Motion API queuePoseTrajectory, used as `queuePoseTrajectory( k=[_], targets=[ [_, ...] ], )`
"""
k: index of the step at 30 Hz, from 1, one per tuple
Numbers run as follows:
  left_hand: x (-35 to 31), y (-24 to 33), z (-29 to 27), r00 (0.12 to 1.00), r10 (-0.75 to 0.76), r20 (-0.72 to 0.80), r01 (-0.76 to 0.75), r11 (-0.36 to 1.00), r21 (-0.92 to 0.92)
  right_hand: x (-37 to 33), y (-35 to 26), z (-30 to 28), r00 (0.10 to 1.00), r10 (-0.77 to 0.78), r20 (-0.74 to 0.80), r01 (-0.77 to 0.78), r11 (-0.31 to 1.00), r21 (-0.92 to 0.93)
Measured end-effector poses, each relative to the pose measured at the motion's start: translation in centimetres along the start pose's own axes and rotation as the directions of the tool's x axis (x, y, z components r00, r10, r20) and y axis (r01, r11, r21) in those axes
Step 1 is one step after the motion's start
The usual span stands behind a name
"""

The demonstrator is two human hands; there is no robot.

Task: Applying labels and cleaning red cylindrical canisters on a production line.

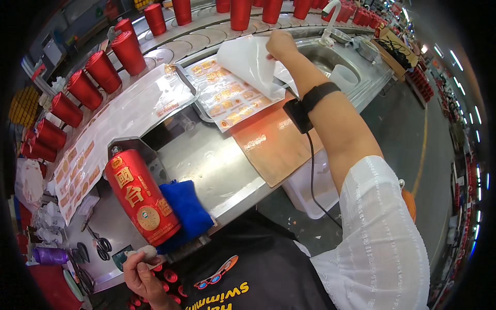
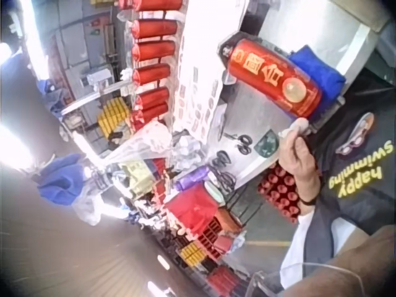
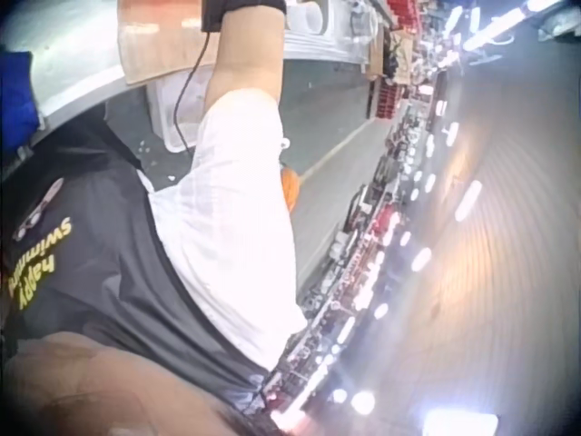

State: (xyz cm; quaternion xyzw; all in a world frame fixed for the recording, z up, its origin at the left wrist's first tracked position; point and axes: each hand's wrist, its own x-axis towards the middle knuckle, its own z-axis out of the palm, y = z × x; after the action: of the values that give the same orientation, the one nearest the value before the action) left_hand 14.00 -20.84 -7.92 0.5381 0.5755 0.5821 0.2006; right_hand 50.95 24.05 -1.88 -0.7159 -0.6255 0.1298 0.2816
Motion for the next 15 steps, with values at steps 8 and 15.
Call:
queuePoseTrajectory(
  k=[8, 15],
  targets=[
    [0.0, -0.2, 0.3, 0.999, -0.015, -0.039, 0.016, 1.000, 0.021, -3.7, 0.7, 4.8, 0.910, -0.168, 0.379, 0.370, 0.741, -0.560],
    [-0.3, -0.4, 0.5, 0.997, -0.083, -0.008, 0.083, 0.996, 0.013, -1.3, 2.7, 0.3, 0.916, -0.332, 0.226, 0.401, 0.734, -0.548]
  ],
)
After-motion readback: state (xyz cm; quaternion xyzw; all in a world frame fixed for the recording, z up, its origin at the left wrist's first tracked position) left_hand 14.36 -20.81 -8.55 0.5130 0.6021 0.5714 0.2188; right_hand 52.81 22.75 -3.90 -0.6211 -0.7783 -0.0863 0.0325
